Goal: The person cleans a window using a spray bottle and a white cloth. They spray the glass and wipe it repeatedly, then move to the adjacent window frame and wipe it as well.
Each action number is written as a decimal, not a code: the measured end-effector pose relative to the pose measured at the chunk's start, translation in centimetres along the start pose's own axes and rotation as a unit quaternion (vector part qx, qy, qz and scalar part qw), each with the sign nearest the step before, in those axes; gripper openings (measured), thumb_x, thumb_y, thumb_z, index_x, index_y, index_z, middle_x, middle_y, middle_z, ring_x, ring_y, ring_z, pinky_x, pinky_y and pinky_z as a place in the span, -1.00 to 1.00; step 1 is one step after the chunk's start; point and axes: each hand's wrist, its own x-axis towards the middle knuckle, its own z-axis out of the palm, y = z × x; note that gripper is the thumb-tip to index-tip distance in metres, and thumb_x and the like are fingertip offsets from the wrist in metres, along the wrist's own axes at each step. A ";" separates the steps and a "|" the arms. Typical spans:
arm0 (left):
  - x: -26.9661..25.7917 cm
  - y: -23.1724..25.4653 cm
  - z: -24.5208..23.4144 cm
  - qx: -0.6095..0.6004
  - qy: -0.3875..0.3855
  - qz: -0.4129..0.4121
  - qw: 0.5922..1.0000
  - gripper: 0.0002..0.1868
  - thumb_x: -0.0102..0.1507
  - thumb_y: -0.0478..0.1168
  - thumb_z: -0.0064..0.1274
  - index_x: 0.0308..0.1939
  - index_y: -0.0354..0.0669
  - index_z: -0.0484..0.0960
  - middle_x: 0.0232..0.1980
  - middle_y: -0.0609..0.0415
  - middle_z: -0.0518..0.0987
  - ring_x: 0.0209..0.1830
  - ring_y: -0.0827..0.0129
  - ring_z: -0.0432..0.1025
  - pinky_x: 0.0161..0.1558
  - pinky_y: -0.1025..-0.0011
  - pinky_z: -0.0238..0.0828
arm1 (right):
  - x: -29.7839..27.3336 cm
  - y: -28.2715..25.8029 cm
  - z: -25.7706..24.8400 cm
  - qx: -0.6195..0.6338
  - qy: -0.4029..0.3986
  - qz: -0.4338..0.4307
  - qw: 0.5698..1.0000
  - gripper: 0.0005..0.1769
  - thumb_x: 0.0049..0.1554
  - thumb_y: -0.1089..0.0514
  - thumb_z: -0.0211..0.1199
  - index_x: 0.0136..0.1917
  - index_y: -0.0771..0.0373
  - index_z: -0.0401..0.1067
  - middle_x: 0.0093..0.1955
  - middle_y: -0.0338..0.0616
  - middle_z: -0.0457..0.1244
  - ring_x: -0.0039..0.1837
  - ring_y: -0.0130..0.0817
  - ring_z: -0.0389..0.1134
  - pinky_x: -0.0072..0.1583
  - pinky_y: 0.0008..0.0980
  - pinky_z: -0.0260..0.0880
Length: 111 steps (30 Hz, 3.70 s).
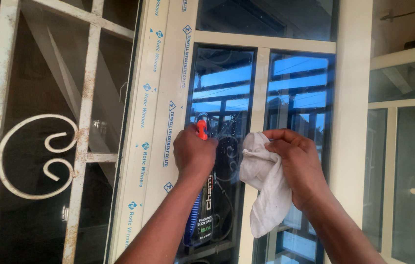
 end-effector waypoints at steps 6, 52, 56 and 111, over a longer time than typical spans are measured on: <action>0.2 1.0 -1.4 -0.050 -0.083 -0.109 0.989 -0.84 0.09 -0.23 0.22 -0.36 -0.29 0.68 -0.50 -0.10 0.65 -0.57 0.19 0.60 -0.37 0.24 0.51 | 0.5 1.0 -0.3 -0.019 0.037 -0.038 0.998 -0.50 0.12 0.39 -0.02 0.27 0.11 0.45 -0.14 -0.09 0.34 -0.23 -0.33 0.38 -0.21 -0.35 0.42; -0.2 1.2 -1.2 -0.180 -0.178 -0.160 0.954 -0.68 0.00 -0.38 0.26 -0.18 -0.40 0.62 -0.30 -0.10 0.65 -0.50 0.25 0.58 -0.56 0.34 0.61 | 14.5 0.4 3.1 -0.572 0.026 -0.524 0.631 -0.44 0.01 0.37 0.34 0.30 0.15 0.47 0.33 0.02 0.26 0.32 0.00 0.27 0.28 -0.09 0.34; -0.3 0.7 -0.9 -0.190 -0.181 -0.142 0.954 -0.67 -0.01 -0.38 0.26 -0.18 -0.45 0.64 -0.30 -0.10 0.64 -0.50 0.28 0.56 -0.57 0.36 0.60 | 13.8 2.3 2.9 -0.558 0.019 -0.522 0.645 -0.43 0.05 0.35 0.34 0.34 0.19 0.45 0.35 0.02 0.27 0.32 -0.01 0.27 0.28 -0.08 0.33; -2.7 -3.5 -5.7 -0.122 -0.234 -0.232 0.936 -0.67 -0.02 -0.39 0.22 -0.18 -0.41 0.66 -0.38 -0.16 0.64 -0.59 0.18 0.56 -0.55 0.28 0.59 | -2.7 21.4 5.1 -0.407 -0.274 -0.515 0.703 -0.49 -0.25 0.39 0.32 0.04 0.20 0.57 0.28 -0.12 0.32 0.49 0.02 0.18 0.43 -0.04 0.18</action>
